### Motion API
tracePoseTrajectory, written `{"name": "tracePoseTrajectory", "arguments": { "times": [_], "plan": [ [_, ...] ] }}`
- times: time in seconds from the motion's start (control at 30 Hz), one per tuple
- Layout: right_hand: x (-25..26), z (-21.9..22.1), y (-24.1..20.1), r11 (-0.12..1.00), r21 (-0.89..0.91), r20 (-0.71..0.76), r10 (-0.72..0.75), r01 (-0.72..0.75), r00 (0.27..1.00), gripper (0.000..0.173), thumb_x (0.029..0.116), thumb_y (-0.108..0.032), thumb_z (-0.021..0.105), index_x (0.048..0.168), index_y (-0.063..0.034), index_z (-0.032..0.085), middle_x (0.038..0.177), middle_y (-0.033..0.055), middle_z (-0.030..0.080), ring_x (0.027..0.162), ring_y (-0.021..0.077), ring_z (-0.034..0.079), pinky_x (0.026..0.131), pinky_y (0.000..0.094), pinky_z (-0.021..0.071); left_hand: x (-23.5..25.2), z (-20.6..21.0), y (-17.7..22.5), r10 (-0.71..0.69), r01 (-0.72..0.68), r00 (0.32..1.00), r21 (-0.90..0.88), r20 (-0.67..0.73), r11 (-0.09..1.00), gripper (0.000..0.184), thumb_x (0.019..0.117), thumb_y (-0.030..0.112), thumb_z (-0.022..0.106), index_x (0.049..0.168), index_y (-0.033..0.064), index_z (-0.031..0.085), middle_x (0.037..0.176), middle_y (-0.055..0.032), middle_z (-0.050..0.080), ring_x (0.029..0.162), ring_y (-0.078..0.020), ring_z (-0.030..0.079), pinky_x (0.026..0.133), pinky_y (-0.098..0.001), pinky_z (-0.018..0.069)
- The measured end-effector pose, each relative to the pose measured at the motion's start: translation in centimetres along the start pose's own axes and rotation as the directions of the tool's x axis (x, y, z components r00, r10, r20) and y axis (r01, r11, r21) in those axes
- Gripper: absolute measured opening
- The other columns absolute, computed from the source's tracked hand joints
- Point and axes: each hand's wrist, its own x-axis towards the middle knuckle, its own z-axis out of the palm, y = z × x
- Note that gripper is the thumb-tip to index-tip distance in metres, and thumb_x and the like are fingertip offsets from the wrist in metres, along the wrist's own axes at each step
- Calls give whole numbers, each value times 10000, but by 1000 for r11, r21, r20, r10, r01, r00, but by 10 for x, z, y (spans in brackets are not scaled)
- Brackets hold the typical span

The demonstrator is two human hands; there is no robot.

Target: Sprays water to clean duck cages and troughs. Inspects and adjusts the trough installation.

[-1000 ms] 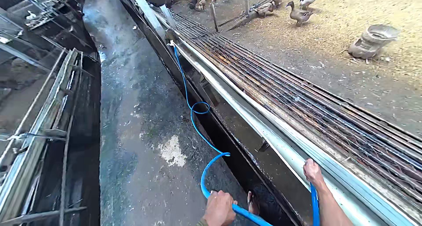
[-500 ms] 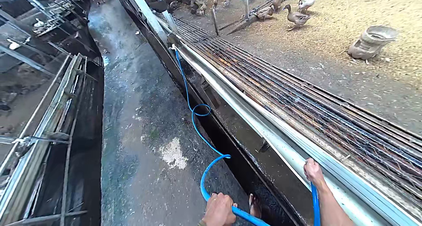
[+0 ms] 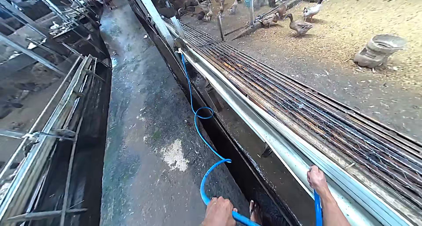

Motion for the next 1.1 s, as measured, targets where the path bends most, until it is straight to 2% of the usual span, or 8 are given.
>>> {"name": "tracePoseTrajectory", "arguments": {
  "times": [0.13, 0.33, 0.5, 0.9, 1.1],
  "plan": [
    [6, 2, 5, 999, -33, 3, -30, 30, 1000, 613, 1135, -377, 142, 1077, 44, 584, 741, 139, 496, 607, 251, 478, 596, 457, 439, 2, 2, 1, 5, -5, 1000, 0, 12, 1000, 411, 1025, 395, 512, 1054, 38, 711, 1111, -209, 715, 1136, -390, 658, 948, -587, 491],
    [4, 2, 4, 999, -28, 8, -39, 39, 999, 591, 1136, -368, 149, 1086, 32, 581, 717, 115, 483, 582, 229, 466, 572, 433, 432, 2, 3, 1, 1, -1, 1000, -3, 11, 1000, 408, 1015, 394, 523, 1045, 33, 709, 1110, -209, 715, 1132, -393, 659, 949, -589, 488],
    [4, 2, 6, 999, 35, -25, -25, 26, 999, 557, 1132, -367, 162, 1039, 5, 567, 662, 67, 439, 526, 186, 431, 524, 390, 410, 3, 3, 1, -6, 6, 1000, -3, 10, 1000, 406, 1012, 395, 523, 1042, 35, 706, 1108, -206, 713, 1133, -386, 659, 952, -585, 487],
    [-1, 1, 3, 998, 2, -3, -67, 67, 998, 537, 1137, -327, 172, 1102, 19, 581, 686, 86, 466, 546, 201, 450, 543, 409, 423, 4, 8, 2, -17, 17, 1000, -14, 8, 1000, 403, 1020, 391, 511, 1058, 42, 709, 1113, -208, 713, 1135, -393, 658, 944, -588, 490],
    [-5, -1, 3, 996, 52, 9, -75, 75, 997, 567, 1132, -357, 163, 1101, 27, 579, 681, 79, 460, 542, 200, 441, 538, 413, 421, 4, 9, 2, -3, 3, 1000, -12, 3, 1000, 384, 1011, 373, 528, 1057, 43, 718, 1119, -210, 715, 1137, -399, 655, 935, -602, 492]
  ]
}}
